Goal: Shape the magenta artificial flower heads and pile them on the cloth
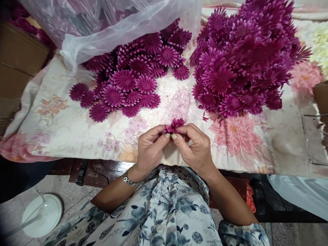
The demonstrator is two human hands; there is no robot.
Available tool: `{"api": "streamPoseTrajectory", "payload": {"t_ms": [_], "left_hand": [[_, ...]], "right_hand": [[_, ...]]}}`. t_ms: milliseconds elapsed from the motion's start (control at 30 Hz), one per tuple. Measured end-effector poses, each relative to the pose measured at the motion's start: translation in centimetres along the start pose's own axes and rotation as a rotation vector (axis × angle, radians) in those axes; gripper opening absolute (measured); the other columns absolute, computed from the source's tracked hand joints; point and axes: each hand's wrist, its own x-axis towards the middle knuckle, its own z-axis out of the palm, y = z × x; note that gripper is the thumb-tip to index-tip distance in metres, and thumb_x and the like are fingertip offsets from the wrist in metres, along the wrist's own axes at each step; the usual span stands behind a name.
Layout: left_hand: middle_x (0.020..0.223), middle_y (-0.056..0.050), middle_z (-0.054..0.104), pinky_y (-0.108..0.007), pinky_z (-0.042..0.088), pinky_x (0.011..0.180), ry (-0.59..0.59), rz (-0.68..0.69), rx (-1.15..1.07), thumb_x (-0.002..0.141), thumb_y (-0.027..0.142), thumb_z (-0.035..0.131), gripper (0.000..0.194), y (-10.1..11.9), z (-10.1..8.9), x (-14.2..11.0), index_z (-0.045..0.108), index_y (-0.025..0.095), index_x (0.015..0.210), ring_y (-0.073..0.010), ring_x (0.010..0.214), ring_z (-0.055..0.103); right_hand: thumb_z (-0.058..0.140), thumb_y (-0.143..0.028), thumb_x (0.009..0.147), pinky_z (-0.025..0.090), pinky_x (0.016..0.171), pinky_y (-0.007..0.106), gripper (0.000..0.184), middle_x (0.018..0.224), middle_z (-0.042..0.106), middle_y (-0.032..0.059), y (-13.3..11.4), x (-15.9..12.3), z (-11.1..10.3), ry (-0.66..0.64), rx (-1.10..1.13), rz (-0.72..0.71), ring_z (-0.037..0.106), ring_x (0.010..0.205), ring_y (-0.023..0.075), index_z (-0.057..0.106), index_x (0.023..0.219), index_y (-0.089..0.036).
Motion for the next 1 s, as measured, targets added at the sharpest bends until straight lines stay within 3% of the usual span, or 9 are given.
{"api": "streamPoseTrajectory", "payload": {"t_ms": [167, 333, 500, 667, 833, 1000], "left_hand": [[0.086, -0.003, 0.065, -0.02, 0.048, 0.072, -0.062, -0.046, -0.035, 0.08, 0.027, 0.063, 0.023, 1.5, -0.1, 0.2, 0.064, 0.017, 0.101, -0.0118, 0.081, 0.06], [0.067, 0.001, 0.058, -0.018, 0.042, 0.057, -0.081, -0.083, 0.12, 0.081, 0.025, 0.058, 0.012, 2.2, -0.2, 0.7, 0.062, 0.015, 0.078, -0.0081, 0.06, 0.051], [0.071, 0.001, 0.06, -0.02, 0.043, 0.063, -0.031, -0.11, 0.068, 0.084, 0.027, 0.057, 0.015, 0.8, -0.3, 0.4, 0.065, 0.016, 0.077, -0.0092, 0.066, 0.051], [0.071, 0.001, 0.06, -0.021, 0.042, 0.065, -0.06, -0.162, -0.043, 0.083, 0.03, 0.061, 0.015, 0.6, -0.4, 0.1, 0.067, 0.017, 0.079, -0.0089, 0.067, 0.051], [0.07, 0.002, 0.06, -0.019, 0.042, 0.061, -0.108, -0.233, -0.177, 0.072, 0.031, 0.073, 0.018, 0.8, -0.3, 0.0, 0.068, 0.016, 0.08, -0.0077, 0.065, 0.052], [0.061, 0.002, 0.062, -0.018, 0.045, 0.059, -0.061, -0.316, -0.296, 0.071, 0.029, 0.074, 0.014, 0.9, -0.3, 0.4, 0.07, 0.016, 0.07, -0.0067, 0.058, 0.054]], "right_hand": [[0.059, -0.014, 0.082, 0.042, 0.054, 0.023, 0.004, 0.069, 0.062, 0.0012, 0.1, 0.2, -0.4, 0.0, -0.176, -0.185, 0.054, 0.06, 0.01, 0.062, 0.082, -0.017], [0.061, -0.012, 0.08, 0.038, 0.051, 0.024, 0.01, 0.058, 0.055, -0.0011, -0.2, 0.5, -0.6, -0.011, -0.291, -0.29, 0.049, 0.054, 0.0095, 0.058, 0.072, -0.017], [0.06, -0.013, 0.08, 0.034, 0.049, 0.023, 0.016, 0.055, 0.05, -0.0036, -0.5, 0.5, -0.7, -0.049, -0.262, -0.255, 0.044, 0.051, 0.0074, 0.053, 0.066, -0.018], [0.058, -0.013, 0.081, 0.034, 0.051, 0.023, 0.022, 0.054, 0.048, -0.004, -0.4, 0.5, -0.7, -0.072, -0.25, -0.265, 0.044, 0.051, 0.0079, 0.049, 0.062, -0.018], [0.061, -0.016, 0.082, 0.036, 0.053, 0.025, 0.024, 0.054, 0.049, -0.0023, -0.3, 0.5, -0.7, -0.103, -0.306, -0.303, 0.045, 0.053, 0.0096, 0.049, 0.061, -0.018], [0.065, -0.018, 0.08, 0.039, 0.055, 0.024, 0.015, 0.06, 0.054, -0.0022, 0.1, 0.5, -1.3, -0.203, -0.128, -0.204, 0.05, 0.057, 0.0088, 0.058, 0.068, -0.016]]}}
